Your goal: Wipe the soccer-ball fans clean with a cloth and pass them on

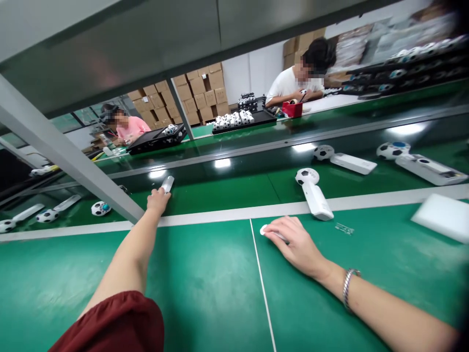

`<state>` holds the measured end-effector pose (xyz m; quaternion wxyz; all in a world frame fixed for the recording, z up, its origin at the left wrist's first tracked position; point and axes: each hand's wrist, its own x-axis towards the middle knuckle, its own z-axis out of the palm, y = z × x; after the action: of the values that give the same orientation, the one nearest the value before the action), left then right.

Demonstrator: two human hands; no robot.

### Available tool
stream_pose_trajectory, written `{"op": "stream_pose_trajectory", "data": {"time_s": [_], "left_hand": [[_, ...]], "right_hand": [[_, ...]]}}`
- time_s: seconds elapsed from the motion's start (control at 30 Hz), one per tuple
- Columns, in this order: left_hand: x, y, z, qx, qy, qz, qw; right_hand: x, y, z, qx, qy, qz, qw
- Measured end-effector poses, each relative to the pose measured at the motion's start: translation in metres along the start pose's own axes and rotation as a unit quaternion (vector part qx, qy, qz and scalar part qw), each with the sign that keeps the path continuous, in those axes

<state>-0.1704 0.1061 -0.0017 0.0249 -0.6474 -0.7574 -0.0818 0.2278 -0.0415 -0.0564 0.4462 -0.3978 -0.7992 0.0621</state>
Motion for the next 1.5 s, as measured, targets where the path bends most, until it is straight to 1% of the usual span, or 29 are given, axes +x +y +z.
{"op": "stream_pose_trajectory", "data": {"time_s": [0.07,0.13,0.2,0.23,0.27,0.3,0.33,0.37,0.4,0.43,0.47,0.53,0.57,0.6,0.63,0.77,0.8,0.9,0.97,1.0,1.1,1.17,1.23,1.33,1.43,1.5], "left_hand": [[0.001,0.003,-0.002,-0.040,-0.003,-0.005,0.999],[-0.002,0.015,-0.003,-0.092,-0.013,-0.007,0.996],[-0.017,0.036,-0.002,-0.149,-0.030,-0.001,0.988],[-0.030,0.050,-0.001,-0.206,-0.044,0.003,0.978],[-0.046,0.066,0.001,-0.278,-0.067,0.008,0.958],[-0.065,0.082,0.002,-0.376,-0.097,0.010,0.921],[-0.086,0.099,0.004,-0.475,-0.136,0.013,0.869],[-0.107,0.115,0.006,-0.547,-0.173,0.020,0.819],[-0.128,0.129,0.009,-0.588,-0.201,0.034,0.783],[-0.146,0.142,0.011,-0.593,-0.222,0.060,0.771],[-0.162,0.152,0.014,-0.574,-0.230,0.095,0.780],[-0.183,0.165,0.020,-0.500,-0.211,0.169,0.822],[-0.188,0.168,0.023,-0.464,-0.195,0.198,0.841],[-0.191,0.170,0.026,-0.437,-0.181,0.217,0.854],[-0.192,0.171,0.029,-0.423,-0.171,0.227,0.860],[-0.190,0.170,0.032,-0.406,-0.176,0.245,0.863],[-0.191,0.170,0.032,-0.402,-0.175,0.250,0.863],[-0.193,0.173,0.031,-0.395,-0.162,0.272,0.862],[-0.195,0.175,0.032,-0.392,-0.154,0.286,0.861],[-0.195,0.175,0.032,-0.390,-0.153,0.289,0.861],[-0.195,0.175,0.033,-0.384,-0.158,0.282,0.865],[-0.194,0.174,0.033,-0.387,-0.166,0.275,0.864],[-0.194,0.173,0.032,-0.391,-0.173,0.271,0.863],[-0.193,0.173,0.031,-0.395,-0.175,0.268,0.861],[-0.193,0.175,0.032,-0.400,-0.171,0.279,0.856],[-0.194,0.175,0.033,-0.400,-0.170,0.292,0.852]], "right_hand": [[0.000,0.001,0.000,0.002,-0.001,0.004,1.000],[0.001,0.002,0.001,0.006,0.001,0.010,1.000],[0.002,0.001,0.001,0.014,0.007,0.012,1.000],[0.002,0.001,0.001,0.017,0.011,0.012,1.000],[0.003,0.000,0.001,0.018,0.017,0.013,1.000],[0.003,-0.001,0.000,0.019,0.023,0.014,0.999],[0.003,-0.001,-0.001,0.019,0.028,0.016,0.999],[0.002,-0.002,-0.002,0.019,0.034,0.019,0.999],[0.002,-0.003,-0.004,0.019,0.039,0.022,0.999],[0.001,-0.005,-0.005,0.018,0.045,0.024,0.999],[0.001,-0.006,-0.007,0.017,0.051,0.024,0.998],[0.000,-0.008,-0.009,0.016,0.061,0.021,0.998],[-0.001,-0.010,-0.009,0.018,0.063,0.019,0.998],[-0.001,-0.011,-0.010,0.023,0.061,0.016,0.998],[-0.001,-0.012,-0.010,0.030,0.058,0.014,0.998],[-0.001,-0.021,-0.010,0.054,0.035,-0.004,0.998],[-0.001,-0.023,-0.009,0.052,0.023,-0.017,0.998],[0.000,-0.030,-0.006,0.027,-0.029,-0.083,0.996],[0.001,-0.033,-0.003,0.008,-0.047,-0.103,0.994],[0.002,-0.034,-0.003,0.002,-0.048,-0.096,0.994],[0.003,-0.032,-0.004,-0.001,-0.046,-0.043,0.998],[0.002,-0.031,-0.007,0.003,-0.057,-0.018,0.998],[-0.001,-0.031,-0.009,0.010,-0.073,-0.012,0.997],[-0.002,-0.032,-0.008,0.020,-0.079,-0.030,0.996],[0.000,-0.033,-0.004,0.016,-0.067,-0.034,0.997],[0.002,-0.032,-0.003,0.008,-0.052,-0.018,0.998]]}}
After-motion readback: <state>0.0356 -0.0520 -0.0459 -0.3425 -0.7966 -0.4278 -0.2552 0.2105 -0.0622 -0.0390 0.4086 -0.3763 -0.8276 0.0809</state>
